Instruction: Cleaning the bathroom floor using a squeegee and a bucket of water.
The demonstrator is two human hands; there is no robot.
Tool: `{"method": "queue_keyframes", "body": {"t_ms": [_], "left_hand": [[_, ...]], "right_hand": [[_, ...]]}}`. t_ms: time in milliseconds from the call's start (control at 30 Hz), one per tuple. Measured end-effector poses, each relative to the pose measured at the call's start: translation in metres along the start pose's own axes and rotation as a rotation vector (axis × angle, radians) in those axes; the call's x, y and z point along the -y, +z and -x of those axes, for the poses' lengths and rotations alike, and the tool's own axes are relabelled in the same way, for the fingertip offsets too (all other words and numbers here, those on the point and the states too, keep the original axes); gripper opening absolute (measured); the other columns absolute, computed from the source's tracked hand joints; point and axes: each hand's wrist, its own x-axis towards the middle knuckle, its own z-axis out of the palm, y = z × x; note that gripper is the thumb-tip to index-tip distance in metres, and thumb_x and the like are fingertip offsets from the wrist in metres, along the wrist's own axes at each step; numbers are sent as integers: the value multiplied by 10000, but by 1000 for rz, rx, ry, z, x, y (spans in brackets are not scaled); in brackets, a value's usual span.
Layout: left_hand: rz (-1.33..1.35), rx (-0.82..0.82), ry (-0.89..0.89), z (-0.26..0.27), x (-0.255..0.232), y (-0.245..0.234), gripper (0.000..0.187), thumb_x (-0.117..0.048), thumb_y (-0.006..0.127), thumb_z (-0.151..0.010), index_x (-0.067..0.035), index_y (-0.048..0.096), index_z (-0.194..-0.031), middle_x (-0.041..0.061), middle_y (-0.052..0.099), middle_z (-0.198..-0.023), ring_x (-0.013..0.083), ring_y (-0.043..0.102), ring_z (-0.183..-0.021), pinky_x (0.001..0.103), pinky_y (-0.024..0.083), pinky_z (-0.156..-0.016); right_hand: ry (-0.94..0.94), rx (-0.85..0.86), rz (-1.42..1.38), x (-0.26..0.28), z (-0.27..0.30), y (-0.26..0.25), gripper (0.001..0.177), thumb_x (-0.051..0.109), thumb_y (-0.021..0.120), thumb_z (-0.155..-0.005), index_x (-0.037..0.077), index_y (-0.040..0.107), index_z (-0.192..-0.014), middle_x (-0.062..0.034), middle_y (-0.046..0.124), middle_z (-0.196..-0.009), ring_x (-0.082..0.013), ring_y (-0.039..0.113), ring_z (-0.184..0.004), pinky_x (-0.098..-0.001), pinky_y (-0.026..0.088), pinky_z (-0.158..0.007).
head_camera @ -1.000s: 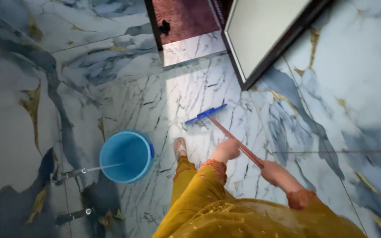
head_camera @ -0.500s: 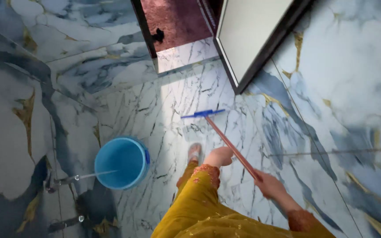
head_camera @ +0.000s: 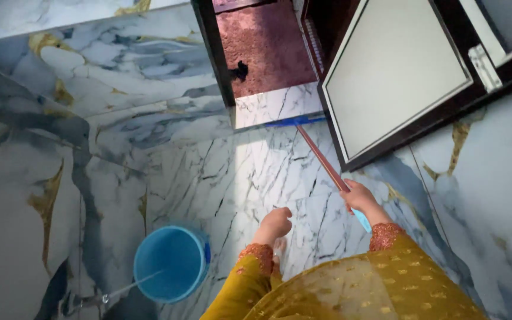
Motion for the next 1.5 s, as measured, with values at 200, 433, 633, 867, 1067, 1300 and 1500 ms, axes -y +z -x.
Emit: {"method": "queue_keyframes", "body": {"t_ms": [200, 433, 633, 867, 1067, 1300, 1500], "left_hand": [[20, -51, 17, -27, -19, -15, 365, -160, 596, -848, -174, 705, -1196, 155, 700, -1225, 344, 645, -1183, 435, 515, -1008], [8, -11, 63, -10, -56, 29, 356, -179, 603, -855, -174, 695, -1199, 143, 697, -1239, 335, 634, -1197, 437, 507, -1004], [26, -20, 104, 55, -81, 95, 376, -157, 582, -861, -167, 689, -1222, 148, 687, -1261, 338, 627, -1207, 433, 511, -1007], [-74, 49, 212, 147, -115, 219, 365, -136, 596, -847, -130, 700, -1197, 159, 697, -1238, 351, 639, -1192, 452, 521, -984], [-224, 177, 305, 210, -140, 264, 358, -116, 619, -834, -88, 706, -1180, 179, 704, -1215, 379, 654, -1166, 488, 540, -952], [-303, 250, 335, 209, -120, 254, 340, -109, 653, -814, -79, 741, -1141, 187, 719, -1192, 383, 675, -1146, 489, 561, -932], [-175, 129, 268, 251, -77, 143, 533, -147, 724, -790, -133, 602, -1308, 183, 668, -1296, 388, 640, -1187, 479, 548, -945]], "right_hand": [[82, 191, -236, -20, -43, -15, 591, 96, 714, -888, 144, 553, -1454, -68, 561, -690, -192, 534, -490, -416, 489, -440], [36, -6, 268, -91, 23, -7, 769, 17, 550, -855, 345, 462, -1544, -123, 738, -775, -254, 681, -510, -421, 562, -512], [103, 36, 350, -182, 118, -7, 809, 19, 522, -848, 384, 421, -1563, -182, 771, -814, -265, 699, -546, -435, 576, -542], [109, 129, 425, -271, 300, -10, 776, 30, 517, -841, 347, 425, -1544, -164, 742, -751, -272, 674, -500, -428, 550, -517], [207, 157, 366, -329, 435, 13, 820, 2, 452, -835, 434, 442, -1532, -151, 702, -720, -269, 619, -472, -416, 530, -485], [195, 170, 244, -337, 481, 51, 789, 34, 560, -827, 417, 491, -1514, -129, 721, -719, -220, 602, -470, -390, 534, -480], [-30, 183, 365, -191, 406, 110, 603, 139, 672, -843, 299, 574, -1416, -104, 774, -843, -239, 703, -596, -398, 562, -594]]}}
